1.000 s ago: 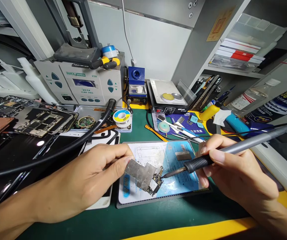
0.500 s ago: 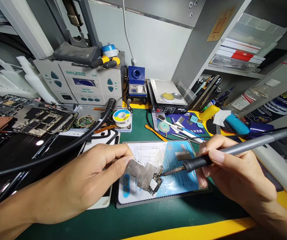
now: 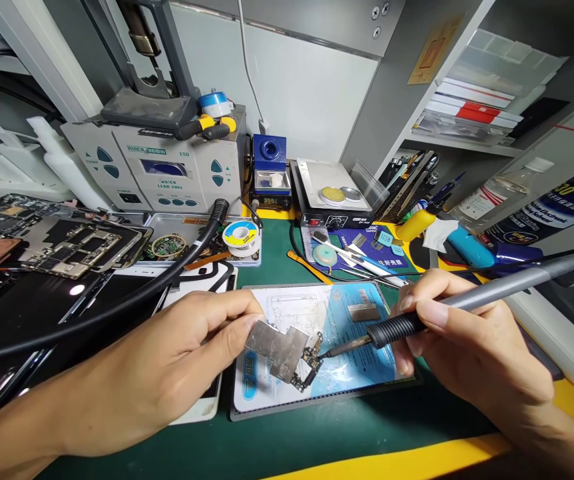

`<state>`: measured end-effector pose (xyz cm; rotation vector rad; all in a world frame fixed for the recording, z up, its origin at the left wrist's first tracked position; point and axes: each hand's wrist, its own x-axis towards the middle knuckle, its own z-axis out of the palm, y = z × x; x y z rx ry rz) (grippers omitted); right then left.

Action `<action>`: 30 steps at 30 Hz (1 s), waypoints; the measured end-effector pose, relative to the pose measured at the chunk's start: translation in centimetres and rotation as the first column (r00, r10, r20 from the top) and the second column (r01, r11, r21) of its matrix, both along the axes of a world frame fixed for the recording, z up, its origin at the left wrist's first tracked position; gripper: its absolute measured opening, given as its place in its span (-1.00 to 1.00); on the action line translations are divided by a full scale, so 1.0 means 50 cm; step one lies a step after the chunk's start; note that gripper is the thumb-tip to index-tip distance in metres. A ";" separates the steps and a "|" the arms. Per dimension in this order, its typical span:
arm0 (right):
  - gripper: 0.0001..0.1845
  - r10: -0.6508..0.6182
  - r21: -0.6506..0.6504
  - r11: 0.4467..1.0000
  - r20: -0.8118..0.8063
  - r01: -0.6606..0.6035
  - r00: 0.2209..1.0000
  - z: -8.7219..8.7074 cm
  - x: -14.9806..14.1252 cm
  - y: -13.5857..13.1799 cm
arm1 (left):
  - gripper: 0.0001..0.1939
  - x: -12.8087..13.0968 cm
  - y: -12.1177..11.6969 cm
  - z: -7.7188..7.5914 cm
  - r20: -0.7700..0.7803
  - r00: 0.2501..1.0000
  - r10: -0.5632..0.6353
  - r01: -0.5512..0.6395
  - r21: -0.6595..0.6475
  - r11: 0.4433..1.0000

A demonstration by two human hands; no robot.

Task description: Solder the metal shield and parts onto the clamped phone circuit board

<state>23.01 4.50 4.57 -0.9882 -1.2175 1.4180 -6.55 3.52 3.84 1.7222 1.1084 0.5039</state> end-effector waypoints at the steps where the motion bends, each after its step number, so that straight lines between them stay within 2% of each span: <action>1: -0.84 0.001 0.000 1.000 -0.002 -0.001 1.000 0.002 0.000 0.000 | -0.71 -0.001 -0.001 -0.001 -0.007 1.000 -0.010 0.010 -0.001 1.000; 3: -0.84 -0.001 0.000 1.000 -0.006 0.001 1.000 0.005 0.001 0.000 | -0.72 -0.005 -0.003 -0.003 -0.017 0.999 -0.041 0.040 -0.015 0.999; 15: -0.83 -0.009 0.024 1.000 -0.008 0.009 1.000 -0.002 0.002 0.000 | -0.74 -0.007 -0.006 -0.008 -0.033 0.998 -0.054 0.054 -0.013 0.998; 24: -0.81 -0.059 0.003 0.998 -0.008 0.059 0.998 0.009 -0.004 0.005 | -0.70 -0.004 -0.004 0.000 -0.056 0.997 -0.053 0.056 0.048 0.997; 26: -0.80 -0.079 0.011 0.997 -0.009 0.079 0.997 0.016 -0.004 0.007 | -0.69 0.003 -0.005 -0.001 -0.068 0.998 -0.008 0.017 0.124 0.992; 28: -0.81 -0.104 0.023 0.994 -0.022 0.104 0.994 0.022 -0.002 0.009 | -0.73 0.010 -0.009 -0.005 -0.094 0.992 0.087 -0.054 0.304 0.951; 29: -0.82 -0.121 0.030 0.992 -0.035 0.122 0.992 0.025 0.000 0.011 | -0.80 0.012 -0.012 -0.009 -0.113 0.983 0.145 -0.083 0.428 0.900; 30: -0.82 -0.134 0.039 0.990 -0.049 0.136 0.990 0.029 0.002 0.014 | -0.87 0.014 -0.015 -0.014 -0.125 0.974 0.190 -0.087 0.568 0.818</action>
